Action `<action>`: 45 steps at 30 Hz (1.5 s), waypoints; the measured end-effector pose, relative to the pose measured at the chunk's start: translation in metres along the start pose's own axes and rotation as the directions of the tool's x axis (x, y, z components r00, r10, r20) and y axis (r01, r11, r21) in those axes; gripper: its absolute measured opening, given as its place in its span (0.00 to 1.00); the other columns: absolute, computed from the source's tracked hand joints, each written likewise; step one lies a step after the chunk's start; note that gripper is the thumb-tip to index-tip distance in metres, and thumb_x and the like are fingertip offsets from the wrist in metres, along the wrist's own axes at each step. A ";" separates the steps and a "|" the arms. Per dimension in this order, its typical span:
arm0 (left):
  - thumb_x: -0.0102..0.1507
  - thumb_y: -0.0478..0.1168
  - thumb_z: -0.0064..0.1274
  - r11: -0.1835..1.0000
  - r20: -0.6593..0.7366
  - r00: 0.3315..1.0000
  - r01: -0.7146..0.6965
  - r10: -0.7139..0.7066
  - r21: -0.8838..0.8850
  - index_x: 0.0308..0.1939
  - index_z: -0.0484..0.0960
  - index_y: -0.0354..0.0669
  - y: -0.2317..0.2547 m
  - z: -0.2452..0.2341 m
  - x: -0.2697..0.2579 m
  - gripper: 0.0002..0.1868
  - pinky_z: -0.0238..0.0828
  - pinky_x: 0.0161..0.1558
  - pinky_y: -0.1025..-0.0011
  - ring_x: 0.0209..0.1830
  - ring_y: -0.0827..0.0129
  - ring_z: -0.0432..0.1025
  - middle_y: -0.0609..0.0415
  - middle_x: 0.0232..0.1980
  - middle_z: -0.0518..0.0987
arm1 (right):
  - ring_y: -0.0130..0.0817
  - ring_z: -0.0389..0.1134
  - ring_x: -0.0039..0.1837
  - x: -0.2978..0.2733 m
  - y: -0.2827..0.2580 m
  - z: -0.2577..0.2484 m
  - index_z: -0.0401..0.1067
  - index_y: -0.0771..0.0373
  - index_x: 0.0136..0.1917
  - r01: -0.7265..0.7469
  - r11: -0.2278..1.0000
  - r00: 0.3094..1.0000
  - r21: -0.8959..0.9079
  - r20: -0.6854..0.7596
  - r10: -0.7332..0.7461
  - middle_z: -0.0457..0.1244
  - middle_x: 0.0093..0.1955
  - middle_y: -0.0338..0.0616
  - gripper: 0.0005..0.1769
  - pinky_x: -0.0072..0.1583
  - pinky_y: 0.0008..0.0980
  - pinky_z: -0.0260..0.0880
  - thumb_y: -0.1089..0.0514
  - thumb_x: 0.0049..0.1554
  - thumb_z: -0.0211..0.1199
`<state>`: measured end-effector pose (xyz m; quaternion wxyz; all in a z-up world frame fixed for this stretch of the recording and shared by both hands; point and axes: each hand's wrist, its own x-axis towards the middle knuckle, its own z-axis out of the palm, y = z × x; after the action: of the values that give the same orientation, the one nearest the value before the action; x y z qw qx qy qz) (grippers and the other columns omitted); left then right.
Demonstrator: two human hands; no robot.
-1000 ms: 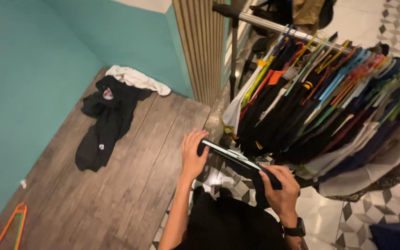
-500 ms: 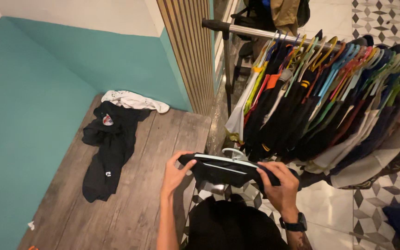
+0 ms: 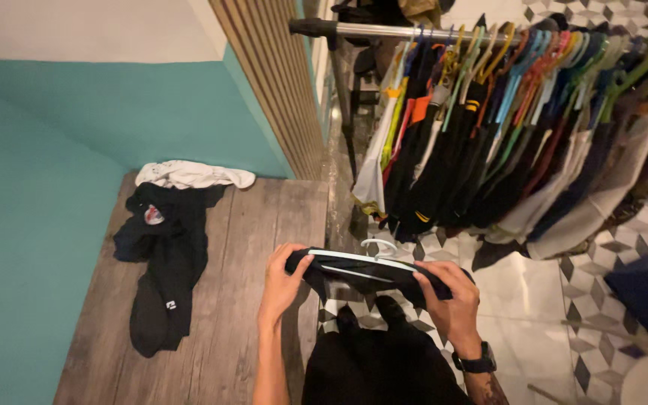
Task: The person lays out a white t-shirt on a wooden table, smooths it, places a hanger inside, and hangs it on a clothing rack. Then the person repeats the process with a black t-shirt.
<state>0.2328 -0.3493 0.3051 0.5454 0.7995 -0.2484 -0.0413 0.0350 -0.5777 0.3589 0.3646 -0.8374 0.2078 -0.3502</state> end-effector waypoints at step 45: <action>0.58 0.37 0.69 0.950 0.254 0.959 0.190 -0.126 -0.247 0.35 0.85 0.34 -0.096 0.110 0.048 0.10 0.63 0.33 0.78 0.30 0.81 0.66 0.61 0.29 0.76 | 0.35 0.69 0.52 -0.056 0.089 -0.190 0.77 0.69 0.56 -0.079 0.948 0.845 -0.307 -0.525 -0.100 0.69 0.52 0.49 0.07 0.59 0.27 0.68 0.69 0.65 0.72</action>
<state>0.2718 -0.4368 0.1849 0.6103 0.7250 -0.2380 -0.2128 -0.1508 -0.6906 0.3601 0.1510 -0.7552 0.3498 -0.5334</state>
